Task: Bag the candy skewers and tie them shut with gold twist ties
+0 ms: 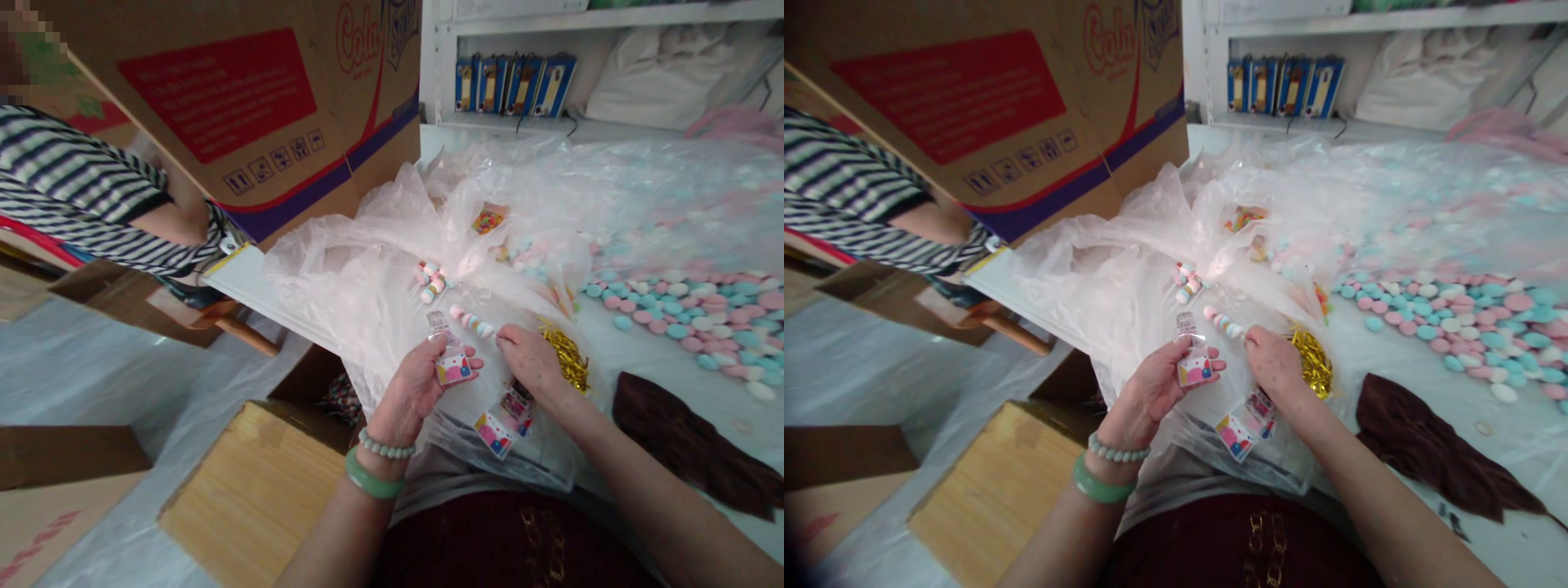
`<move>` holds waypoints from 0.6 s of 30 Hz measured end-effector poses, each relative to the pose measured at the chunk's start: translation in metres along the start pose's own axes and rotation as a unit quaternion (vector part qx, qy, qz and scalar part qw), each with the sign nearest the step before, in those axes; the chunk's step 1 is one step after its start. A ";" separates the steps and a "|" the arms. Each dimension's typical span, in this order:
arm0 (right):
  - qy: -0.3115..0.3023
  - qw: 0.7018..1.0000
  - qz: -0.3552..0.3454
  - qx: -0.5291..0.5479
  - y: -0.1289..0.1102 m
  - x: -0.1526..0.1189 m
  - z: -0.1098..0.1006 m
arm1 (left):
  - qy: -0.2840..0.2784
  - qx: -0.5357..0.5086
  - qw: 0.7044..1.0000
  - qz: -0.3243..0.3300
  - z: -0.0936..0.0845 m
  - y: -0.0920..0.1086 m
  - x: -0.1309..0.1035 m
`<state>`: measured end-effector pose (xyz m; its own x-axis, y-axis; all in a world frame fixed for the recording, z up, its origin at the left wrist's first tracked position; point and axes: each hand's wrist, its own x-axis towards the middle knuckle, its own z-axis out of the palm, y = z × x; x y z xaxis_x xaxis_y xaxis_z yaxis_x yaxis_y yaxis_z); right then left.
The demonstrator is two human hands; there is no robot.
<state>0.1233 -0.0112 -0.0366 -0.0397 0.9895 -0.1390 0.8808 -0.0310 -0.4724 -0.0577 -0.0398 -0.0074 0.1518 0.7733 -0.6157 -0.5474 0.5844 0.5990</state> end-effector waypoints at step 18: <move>-0.033 0.710 0.135 0.691 -0.033 -0.042 0.000 | 0.014 -0.141 0.977 0.157 0.026 -0.020 0.019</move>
<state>0.0963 -0.0521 -0.0147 -0.0188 0.9137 -0.4060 -0.4406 -0.3721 -0.8170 -0.0219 -0.0302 -0.0179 -0.0806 0.8941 -0.4405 -0.7684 0.2258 0.5988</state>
